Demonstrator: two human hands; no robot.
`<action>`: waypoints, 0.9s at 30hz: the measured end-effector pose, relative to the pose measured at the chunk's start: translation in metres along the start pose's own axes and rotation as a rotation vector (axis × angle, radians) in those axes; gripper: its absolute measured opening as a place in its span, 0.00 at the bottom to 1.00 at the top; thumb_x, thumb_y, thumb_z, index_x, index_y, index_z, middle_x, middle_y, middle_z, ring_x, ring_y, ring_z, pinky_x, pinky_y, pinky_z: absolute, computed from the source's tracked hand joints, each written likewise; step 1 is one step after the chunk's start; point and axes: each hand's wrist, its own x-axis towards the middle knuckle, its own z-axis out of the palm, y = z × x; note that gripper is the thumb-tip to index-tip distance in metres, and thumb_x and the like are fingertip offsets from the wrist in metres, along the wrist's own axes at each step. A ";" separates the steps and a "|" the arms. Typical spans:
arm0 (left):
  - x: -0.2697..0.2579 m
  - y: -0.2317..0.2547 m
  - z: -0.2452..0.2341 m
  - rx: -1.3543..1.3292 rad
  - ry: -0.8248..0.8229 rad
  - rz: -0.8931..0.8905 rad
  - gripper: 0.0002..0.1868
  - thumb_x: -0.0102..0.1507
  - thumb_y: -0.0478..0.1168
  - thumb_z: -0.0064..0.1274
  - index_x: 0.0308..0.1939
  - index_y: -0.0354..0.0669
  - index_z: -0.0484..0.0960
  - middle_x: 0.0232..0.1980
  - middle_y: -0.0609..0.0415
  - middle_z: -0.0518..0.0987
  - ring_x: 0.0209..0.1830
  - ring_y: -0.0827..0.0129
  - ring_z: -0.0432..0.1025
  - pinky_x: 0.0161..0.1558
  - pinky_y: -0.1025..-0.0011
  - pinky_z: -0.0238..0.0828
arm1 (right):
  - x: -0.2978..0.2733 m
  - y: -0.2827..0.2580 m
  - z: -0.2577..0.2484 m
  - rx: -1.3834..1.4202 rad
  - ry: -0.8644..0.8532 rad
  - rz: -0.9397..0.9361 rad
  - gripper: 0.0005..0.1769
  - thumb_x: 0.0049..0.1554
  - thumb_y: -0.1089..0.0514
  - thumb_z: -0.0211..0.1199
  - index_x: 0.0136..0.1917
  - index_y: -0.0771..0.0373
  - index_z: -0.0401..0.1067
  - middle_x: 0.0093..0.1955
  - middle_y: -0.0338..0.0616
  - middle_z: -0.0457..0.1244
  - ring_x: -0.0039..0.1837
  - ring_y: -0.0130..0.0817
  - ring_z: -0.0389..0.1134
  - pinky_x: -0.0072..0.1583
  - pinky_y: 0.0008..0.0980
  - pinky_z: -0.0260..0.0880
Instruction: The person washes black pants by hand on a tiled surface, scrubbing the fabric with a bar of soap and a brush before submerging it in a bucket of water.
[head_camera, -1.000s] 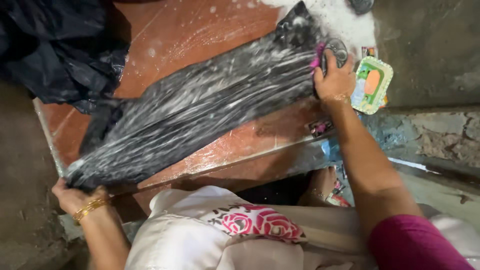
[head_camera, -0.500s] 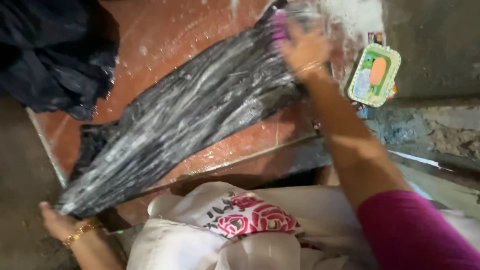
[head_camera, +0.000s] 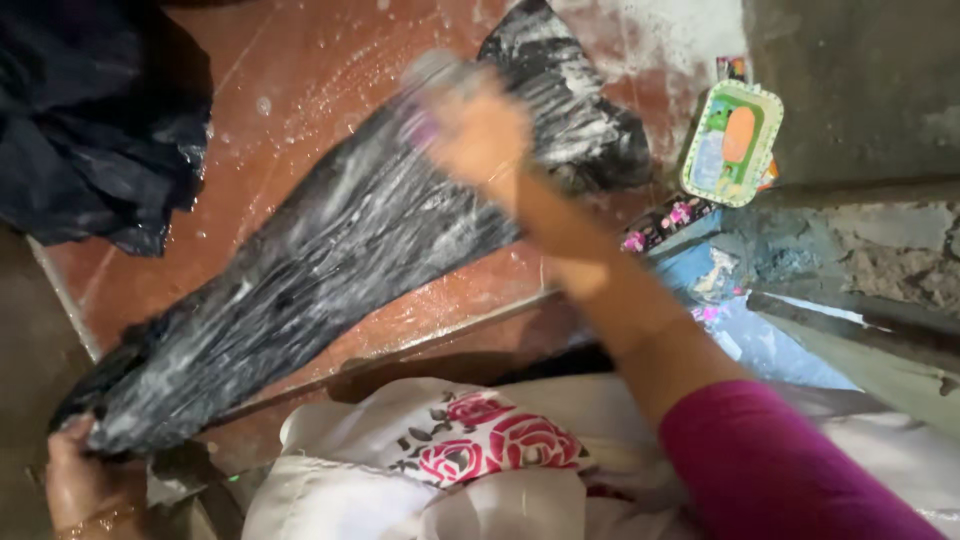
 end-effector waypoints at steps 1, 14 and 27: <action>-0.002 0.003 0.003 0.025 -0.017 0.000 0.29 0.64 0.51 0.48 0.68 0.44 0.73 0.64 0.53 0.80 0.60 0.62 0.76 0.60 0.61 0.72 | 0.020 0.044 -0.009 -0.048 0.017 0.177 0.38 0.58 0.27 0.61 0.74 0.46 0.65 0.52 0.64 0.64 0.54 0.60 0.66 0.53 0.61 0.65; 0.007 0.001 0.101 -0.349 -0.291 -0.019 0.26 0.68 0.49 0.55 0.68 0.48 0.74 0.64 0.53 0.80 0.59 0.54 0.79 0.61 0.48 0.72 | -0.060 0.113 0.040 0.454 0.298 0.552 0.40 0.52 0.51 0.80 0.71 0.52 0.62 0.60 0.98 0.44 0.63 0.86 0.50 0.64 0.63 0.60; -0.078 0.190 0.150 0.146 -0.325 0.666 0.15 0.60 0.41 0.63 0.52 0.48 0.85 0.40 0.55 0.82 0.38 0.62 0.74 0.41 0.60 0.69 | 0.081 0.284 -0.111 1.919 0.274 0.376 0.33 0.58 0.37 0.65 0.67 0.60 0.68 0.61 0.47 0.63 0.62 0.45 0.64 0.64 0.50 0.67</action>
